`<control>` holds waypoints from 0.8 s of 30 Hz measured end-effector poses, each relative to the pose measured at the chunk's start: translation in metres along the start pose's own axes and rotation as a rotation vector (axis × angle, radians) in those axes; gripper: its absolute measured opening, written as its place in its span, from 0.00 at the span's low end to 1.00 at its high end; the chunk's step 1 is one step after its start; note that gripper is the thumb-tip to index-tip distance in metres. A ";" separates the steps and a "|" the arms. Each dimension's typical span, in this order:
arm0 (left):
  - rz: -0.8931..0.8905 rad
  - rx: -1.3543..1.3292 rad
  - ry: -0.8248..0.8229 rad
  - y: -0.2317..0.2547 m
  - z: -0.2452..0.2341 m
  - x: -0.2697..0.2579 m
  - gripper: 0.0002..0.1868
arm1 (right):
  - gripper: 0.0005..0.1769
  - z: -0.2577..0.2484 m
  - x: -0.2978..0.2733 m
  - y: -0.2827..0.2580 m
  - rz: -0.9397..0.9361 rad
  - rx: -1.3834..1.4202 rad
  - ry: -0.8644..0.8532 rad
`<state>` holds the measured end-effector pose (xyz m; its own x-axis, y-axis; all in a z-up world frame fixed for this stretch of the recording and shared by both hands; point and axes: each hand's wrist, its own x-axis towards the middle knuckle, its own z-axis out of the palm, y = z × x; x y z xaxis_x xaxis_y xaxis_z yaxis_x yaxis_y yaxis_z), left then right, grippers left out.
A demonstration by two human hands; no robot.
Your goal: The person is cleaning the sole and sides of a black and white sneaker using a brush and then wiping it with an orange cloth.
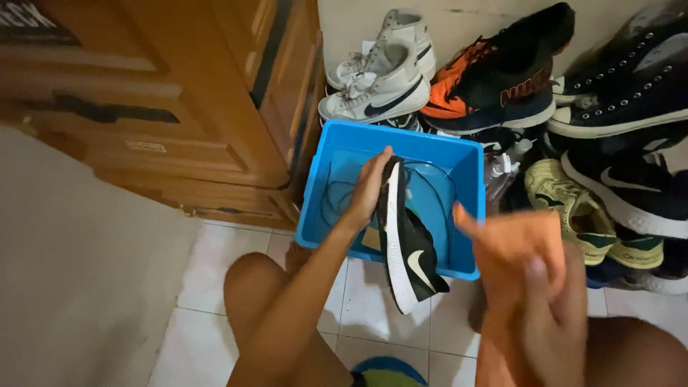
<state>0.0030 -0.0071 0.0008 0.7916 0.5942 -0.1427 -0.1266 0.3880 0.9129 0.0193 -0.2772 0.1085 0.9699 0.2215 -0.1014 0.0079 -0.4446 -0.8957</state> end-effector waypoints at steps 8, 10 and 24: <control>0.015 0.105 0.101 -0.013 -0.004 0.006 0.23 | 0.13 0.123 0.026 -0.057 -0.779 0.066 -0.257; -0.009 0.220 0.134 -0.052 -0.022 0.039 0.23 | 0.21 0.148 0.034 -0.028 -0.920 -0.209 -0.151; -0.105 0.074 0.274 -0.051 -0.016 0.047 0.16 | 0.41 0.127 -0.024 0.048 -1.133 -0.666 -0.227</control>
<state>0.0371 0.0125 -0.0592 0.6056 0.7256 -0.3267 -0.0005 0.4109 0.9117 -0.0348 -0.1933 0.0133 0.2873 0.8578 0.4263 0.9573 -0.2423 -0.1576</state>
